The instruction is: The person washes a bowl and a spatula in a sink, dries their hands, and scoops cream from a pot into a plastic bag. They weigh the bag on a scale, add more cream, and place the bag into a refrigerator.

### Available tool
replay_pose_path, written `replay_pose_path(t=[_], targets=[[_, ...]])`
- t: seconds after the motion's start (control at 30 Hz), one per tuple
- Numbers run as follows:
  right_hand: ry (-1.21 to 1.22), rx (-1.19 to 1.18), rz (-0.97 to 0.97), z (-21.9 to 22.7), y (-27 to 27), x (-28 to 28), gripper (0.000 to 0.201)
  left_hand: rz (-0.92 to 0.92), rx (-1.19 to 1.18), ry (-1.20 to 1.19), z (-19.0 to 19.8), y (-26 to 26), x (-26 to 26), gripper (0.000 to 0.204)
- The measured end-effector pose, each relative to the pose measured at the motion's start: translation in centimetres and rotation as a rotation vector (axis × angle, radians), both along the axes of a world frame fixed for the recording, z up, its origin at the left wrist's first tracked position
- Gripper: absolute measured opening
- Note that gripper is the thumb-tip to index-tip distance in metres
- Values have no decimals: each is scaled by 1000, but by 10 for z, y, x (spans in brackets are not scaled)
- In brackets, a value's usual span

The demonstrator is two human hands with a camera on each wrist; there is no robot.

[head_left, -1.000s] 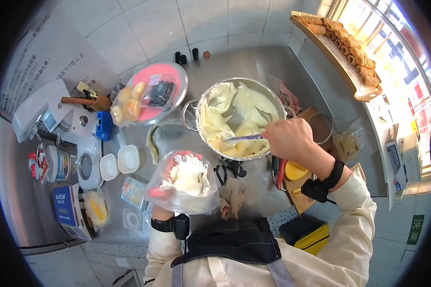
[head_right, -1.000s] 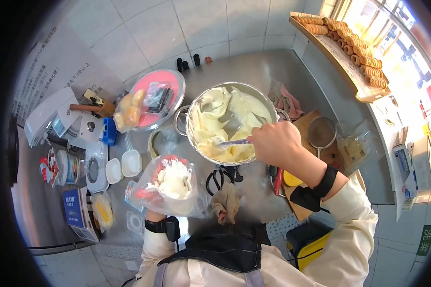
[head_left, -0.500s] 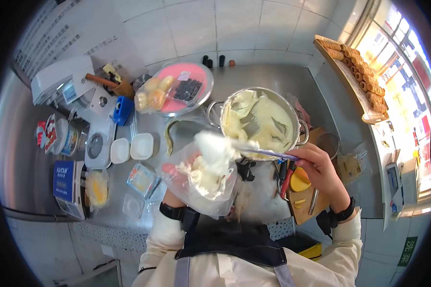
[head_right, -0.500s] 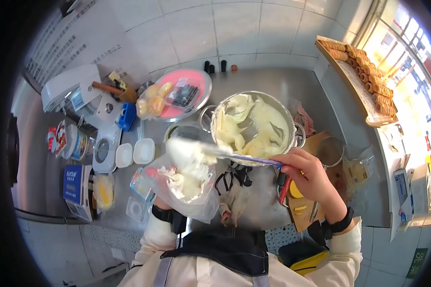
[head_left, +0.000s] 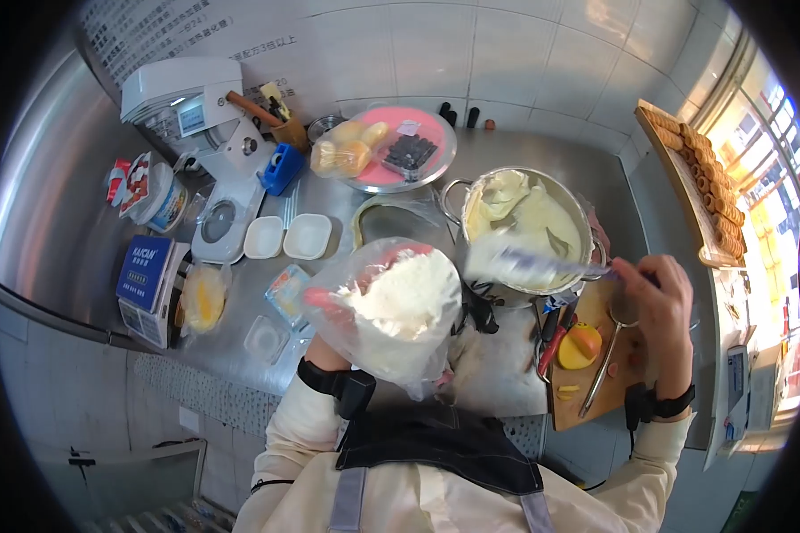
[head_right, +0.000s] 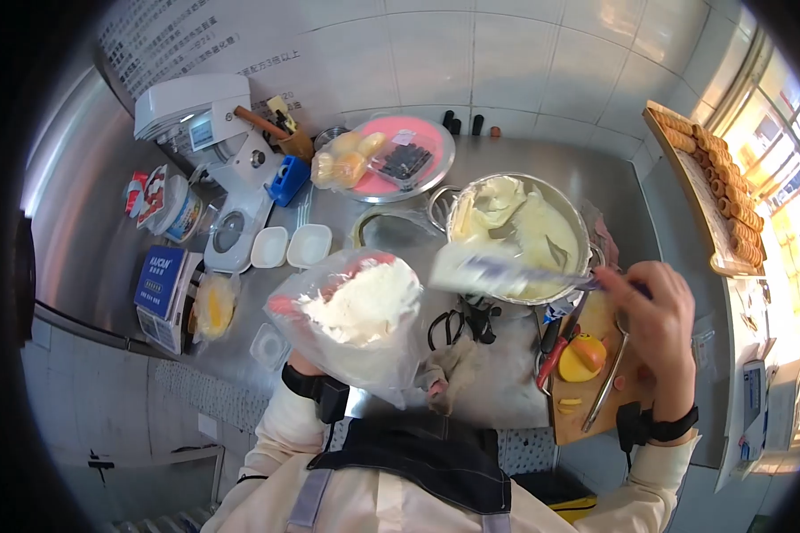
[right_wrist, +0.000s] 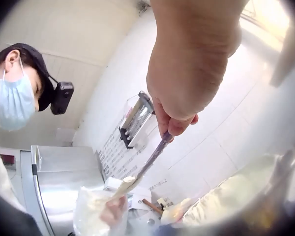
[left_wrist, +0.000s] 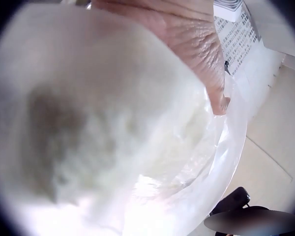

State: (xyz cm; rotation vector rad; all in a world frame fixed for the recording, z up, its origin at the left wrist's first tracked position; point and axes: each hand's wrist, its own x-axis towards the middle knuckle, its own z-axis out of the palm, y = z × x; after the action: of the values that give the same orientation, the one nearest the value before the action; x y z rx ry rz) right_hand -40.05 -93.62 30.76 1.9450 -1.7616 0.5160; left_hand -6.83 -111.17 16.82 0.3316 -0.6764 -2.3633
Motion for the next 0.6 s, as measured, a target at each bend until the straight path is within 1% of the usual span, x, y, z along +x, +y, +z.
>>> replay_pose_path(t=[0.03,0.1,0.13,0.2,0.23,0.27,0.3,0.33,0.4,0.43,0.5,0.53,0.57,0.6], targets=[[-7,-3,13,-3,-2,-8,29,57,-59,-40,-2,0,3,51],[21,-1,-120,-13,-9,-24,24,170,-175,-126,-5,2,8,53],[12,-3,-105,-21,-12,-32,24,228,-233,-170,-5,3,11,54],[75,96,-162,-38,-24,-46,21,354,-350,-257,3,6,14,56],[70,94,-135,-45,-30,-52,21,379,-350,-267,9,5,14,56],[113,150,-115,-51,-36,-55,20,378,-520,-269,32,5,6,56],[158,204,-91,-56,-43,-53,19,377,-691,-276,44,6,5,57],[154,198,-55,-55,-51,-44,19,409,-691,-295,43,8,11,57],[168,-23,-11,-43,-61,-9,19,412,-644,-233,37,12,30,52],[85,-41,63,-39,-64,9,19,408,-618,-202,32,16,41,49],[-173,-5,286,-39,-71,55,21,394,-572,-123,26,23,65,44],[-370,80,405,-53,-77,77,25,392,-560,-73,27,26,76,42],[-689,271,553,-57,-82,110,28,426,-573,-70,32,30,85,42],[-787,442,656,-74,-90,138,32,464,-591,-93,39,37,95,42]])
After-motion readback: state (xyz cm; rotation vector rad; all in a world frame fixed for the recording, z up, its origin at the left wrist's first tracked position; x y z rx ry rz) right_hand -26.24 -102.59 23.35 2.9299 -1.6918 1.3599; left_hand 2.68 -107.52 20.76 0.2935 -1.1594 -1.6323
